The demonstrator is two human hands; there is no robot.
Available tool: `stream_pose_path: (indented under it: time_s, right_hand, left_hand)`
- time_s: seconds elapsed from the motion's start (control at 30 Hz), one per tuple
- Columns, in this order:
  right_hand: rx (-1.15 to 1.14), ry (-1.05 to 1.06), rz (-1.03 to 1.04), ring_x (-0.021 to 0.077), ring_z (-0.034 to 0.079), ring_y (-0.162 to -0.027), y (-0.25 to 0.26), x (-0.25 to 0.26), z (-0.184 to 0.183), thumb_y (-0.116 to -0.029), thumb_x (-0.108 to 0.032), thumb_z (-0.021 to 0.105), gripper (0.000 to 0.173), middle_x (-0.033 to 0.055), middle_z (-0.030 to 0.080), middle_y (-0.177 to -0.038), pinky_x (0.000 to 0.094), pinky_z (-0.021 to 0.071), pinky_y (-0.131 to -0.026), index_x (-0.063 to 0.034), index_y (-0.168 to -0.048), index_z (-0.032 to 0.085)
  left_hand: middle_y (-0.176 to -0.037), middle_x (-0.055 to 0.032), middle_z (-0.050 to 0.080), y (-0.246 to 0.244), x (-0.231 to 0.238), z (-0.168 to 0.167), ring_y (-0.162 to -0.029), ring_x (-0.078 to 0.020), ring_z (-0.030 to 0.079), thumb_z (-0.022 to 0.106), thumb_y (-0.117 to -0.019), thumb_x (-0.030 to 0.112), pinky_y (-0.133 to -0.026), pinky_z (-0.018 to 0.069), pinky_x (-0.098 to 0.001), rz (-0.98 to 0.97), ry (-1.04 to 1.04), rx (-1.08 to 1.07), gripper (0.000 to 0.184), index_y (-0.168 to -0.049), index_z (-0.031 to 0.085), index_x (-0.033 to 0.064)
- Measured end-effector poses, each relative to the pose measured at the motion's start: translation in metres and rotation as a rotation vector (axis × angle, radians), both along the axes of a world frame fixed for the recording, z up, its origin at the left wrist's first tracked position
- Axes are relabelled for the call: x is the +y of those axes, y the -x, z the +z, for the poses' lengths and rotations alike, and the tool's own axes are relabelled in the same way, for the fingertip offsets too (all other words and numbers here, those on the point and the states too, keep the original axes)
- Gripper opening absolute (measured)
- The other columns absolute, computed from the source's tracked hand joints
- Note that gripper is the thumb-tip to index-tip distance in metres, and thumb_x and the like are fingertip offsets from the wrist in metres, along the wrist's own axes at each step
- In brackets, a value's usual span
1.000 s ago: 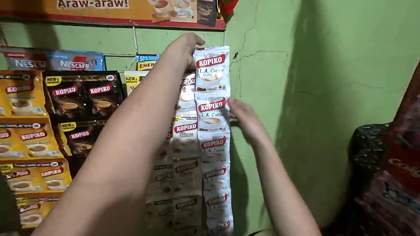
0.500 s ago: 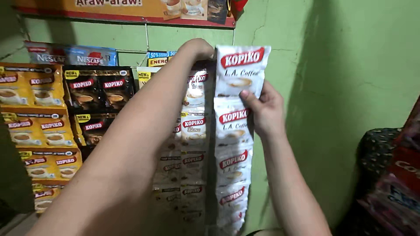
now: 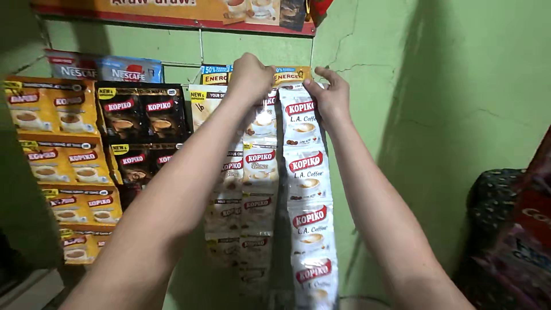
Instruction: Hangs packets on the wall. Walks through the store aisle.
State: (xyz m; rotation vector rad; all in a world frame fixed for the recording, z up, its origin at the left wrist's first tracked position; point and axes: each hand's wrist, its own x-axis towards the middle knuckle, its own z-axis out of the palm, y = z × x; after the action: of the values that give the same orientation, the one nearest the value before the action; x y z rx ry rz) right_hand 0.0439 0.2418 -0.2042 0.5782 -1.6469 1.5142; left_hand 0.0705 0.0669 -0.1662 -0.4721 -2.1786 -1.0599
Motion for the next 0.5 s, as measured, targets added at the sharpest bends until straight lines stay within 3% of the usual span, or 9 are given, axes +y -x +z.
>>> stream_pose_path:
  time_s: [0.07,0.13,0.23,0.3,0.43,0.5]
  right_hand:
    - [0.033,0.000,-0.059,0.0129,0.066,-0.074,0.005,-0.001,-0.009,-0.0960,-0.011,0.070,0.047,0.0155,0.068,-0.103,0.0309,0.0573,-0.071,0.0012,-0.138,0.054]
    - [0.061,-0.003,-0.103,0.0120,0.065,-0.070,0.008,-0.001,-0.012,-0.0952,-0.012,0.072,0.039,0.0125,0.069,-0.095,0.0303,0.0573,-0.069,0.0006,-0.130,0.058]
    - [0.107,-0.040,-0.167,0.0137,0.065,-0.078,0.011,0.000,0.001,-0.0951,-0.012,0.071,0.024,0.0117,0.069,-0.099,0.0323,0.0553,-0.074,0.0018,-0.114,0.065]
    - [0.069,-0.050,-0.206,0.0163,0.065,-0.083,0.013,0.000,0.018,-0.0959,-0.015,0.071,0.020,0.0122,0.069,-0.100,0.0359,0.0543,-0.079,0.0010,-0.109,0.069]
    - [-0.134,-0.095,-0.121,0.0150,0.066,-0.083,0.006,0.000,0.040,-0.0995,-0.025,0.067,0.027,0.0095,0.068,-0.097,0.0358,0.0554,-0.078,-0.0010,-0.113,0.068]
    - [-0.196,-0.190,-0.110,0.0157,0.065,-0.087,-0.004,0.003,0.042,-0.0980,-0.021,0.069,0.033,0.0104,0.066,-0.104,0.0354,0.0549,-0.080,-0.0014,-0.124,0.063]
  left_hand:
    - [-0.091,-0.0111,0.069,-0.005,0.001,-0.017,-0.072,-0.0153,0.068,0.048,-0.1088,0.030,-0.073,0.0587,-0.0362,-0.028,0.019,-0.031,0.039,-0.108,0.067,-0.0040]
    - [-0.084,-0.0106,0.069,-0.006,0.003,-0.032,-0.068,-0.0154,0.068,0.053,-0.1068,0.035,-0.071,0.0596,-0.0362,-0.063,0.031,-0.074,0.042,-0.102,0.067,-0.0044]
    - [-0.074,-0.0036,0.068,-0.001,0.007,-0.041,-0.062,-0.0098,0.065,0.062,-0.1012,0.043,-0.067,0.0579,-0.0319,-0.099,0.049,-0.113,0.044,-0.090,0.070,0.0011]
    - [-0.080,-0.0066,0.068,0.005,0.007,-0.035,-0.067,-0.0120,0.063,0.064,-0.1012,0.036,-0.071,0.0559,-0.0346,-0.128,0.086,-0.065,0.037,-0.096,0.071,-0.0003]
    - [-0.085,-0.0109,0.066,0.016,0.012,-0.020,-0.073,-0.0171,0.059,0.066,-0.1002,0.029,-0.074,0.0513,-0.0400,-0.066,0.073,0.015,0.031,-0.098,0.071,-0.0018]
    - [-0.089,-0.0133,0.067,0.020,0.016,-0.017,-0.078,-0.0203,0.061,0.066,-0.0994,0.029,-0.078,0.0517,-0.0435,-0.048,0.031,-0.003,0.032,-0.099,0.070,-0.0029]
